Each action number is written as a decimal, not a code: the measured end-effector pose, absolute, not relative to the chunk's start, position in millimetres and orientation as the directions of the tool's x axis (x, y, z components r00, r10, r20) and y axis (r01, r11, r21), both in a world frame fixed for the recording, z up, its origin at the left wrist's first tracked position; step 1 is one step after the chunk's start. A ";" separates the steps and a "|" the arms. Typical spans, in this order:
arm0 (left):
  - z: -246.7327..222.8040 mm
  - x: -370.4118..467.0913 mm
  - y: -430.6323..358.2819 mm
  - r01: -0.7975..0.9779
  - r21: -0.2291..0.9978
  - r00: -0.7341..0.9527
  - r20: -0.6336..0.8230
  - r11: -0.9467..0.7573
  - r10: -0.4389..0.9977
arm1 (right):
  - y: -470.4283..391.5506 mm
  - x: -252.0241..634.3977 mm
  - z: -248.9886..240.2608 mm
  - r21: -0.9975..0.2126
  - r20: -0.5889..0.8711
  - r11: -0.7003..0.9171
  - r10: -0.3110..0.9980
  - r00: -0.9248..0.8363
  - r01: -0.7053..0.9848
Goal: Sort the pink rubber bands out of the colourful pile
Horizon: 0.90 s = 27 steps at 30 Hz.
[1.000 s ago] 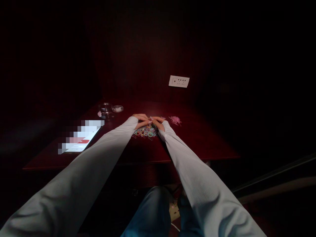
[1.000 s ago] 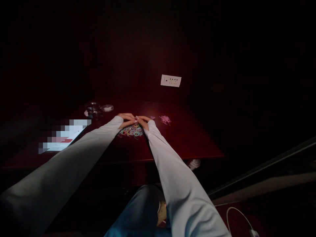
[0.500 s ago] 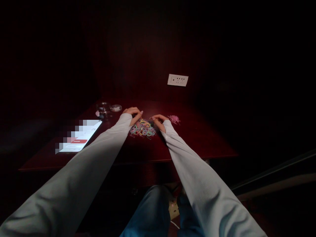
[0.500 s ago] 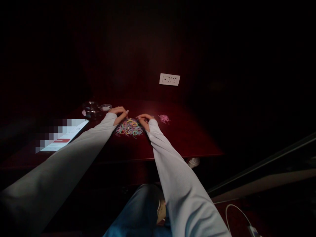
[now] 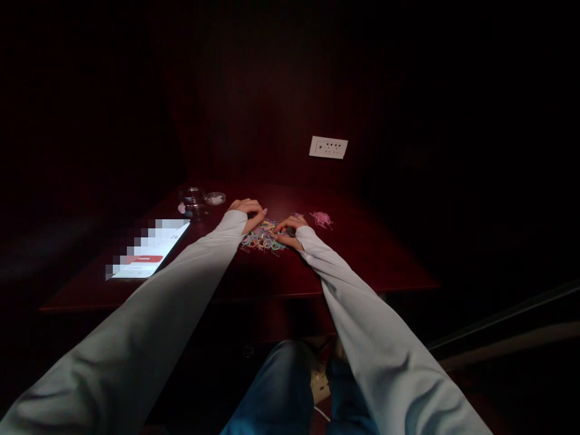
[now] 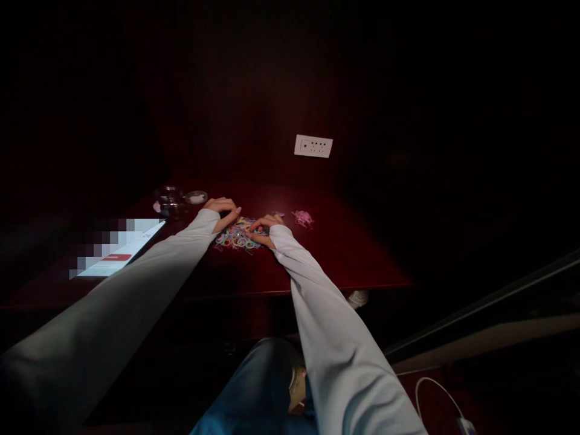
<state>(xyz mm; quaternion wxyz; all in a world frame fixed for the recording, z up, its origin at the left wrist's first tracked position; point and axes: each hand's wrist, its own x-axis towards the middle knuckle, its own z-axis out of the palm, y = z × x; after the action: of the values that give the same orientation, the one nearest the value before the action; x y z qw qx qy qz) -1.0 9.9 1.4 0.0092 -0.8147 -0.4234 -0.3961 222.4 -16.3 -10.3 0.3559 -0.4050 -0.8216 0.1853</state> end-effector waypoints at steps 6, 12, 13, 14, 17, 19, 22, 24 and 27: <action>-1.0 2.4 8.3 0.691 0.302 0.323 0.684 -0.657 0.654 | -12.4 222.3 -15.5 -0.544 0.419 0.626 0.780 -0.466 0.559; -7.0 3.3 14.6 0.686 0.301 0.299 0.713 -0.663 0.634 | -9.8 222.7 -13.9 -0.575 0.441 0.614 0.790 -0.427 0.541; -7.5 3.5 15.1 0.683 0.302 0.302 0.712 -0.665 0.634 | -9.1 223.1 -13.9 -0.594 0.458 0.609 0.793 -0.402 0.526; -7.8 3.8 15.3 0.683 0.305 0.303 0.709 -0.664 0.637 | -8.3 223.7 -14.0 -0.619 0.473 0.602 0.798 -0.373 0.504; -7.7 4.6 14.6 0.686 0.317 0.303 0.694 -0.655 0.653 | -5.0 224.0 -16.8 -0.747 0.460 0.538 0.842 -0.281 0.390; -6.6 4.9 12.9 0.685 0.321 0.304 0.690 -0.654 0.657 | -2.0 221.9 -20.1 -0.841 0.406 0.460 0.885 -0.228 0.286; -3.2 4.2 9.2 0.670 0.327 0.324 0.679 -0.666 0.659 | 1.2 216.4 -23.6 -0.914 0.356 0.377 0.923 -0.148 0.148; -0.3 3.0 6.6 0.653 0.337 0.357 0.653 -0.678 0.668 | 0.8 213.4 -22.1 -0.927 0.347 0.361 0.929 -0.127 0.103; 2.5 1.6 3.9 0.613 0.363 0.419 0.605 -0.702 0.678 | -3.6 212.0 -15.2 -0.934 0.333 0.345 0.934 -0.126 0.089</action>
<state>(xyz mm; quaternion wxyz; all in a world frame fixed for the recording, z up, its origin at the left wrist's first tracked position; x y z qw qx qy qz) 1.6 3.9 2.5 -0.0428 -0.8411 -0.3836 -0.3789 212.0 -3.6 -15.2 0.5225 -0.4050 -0.6321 0.4044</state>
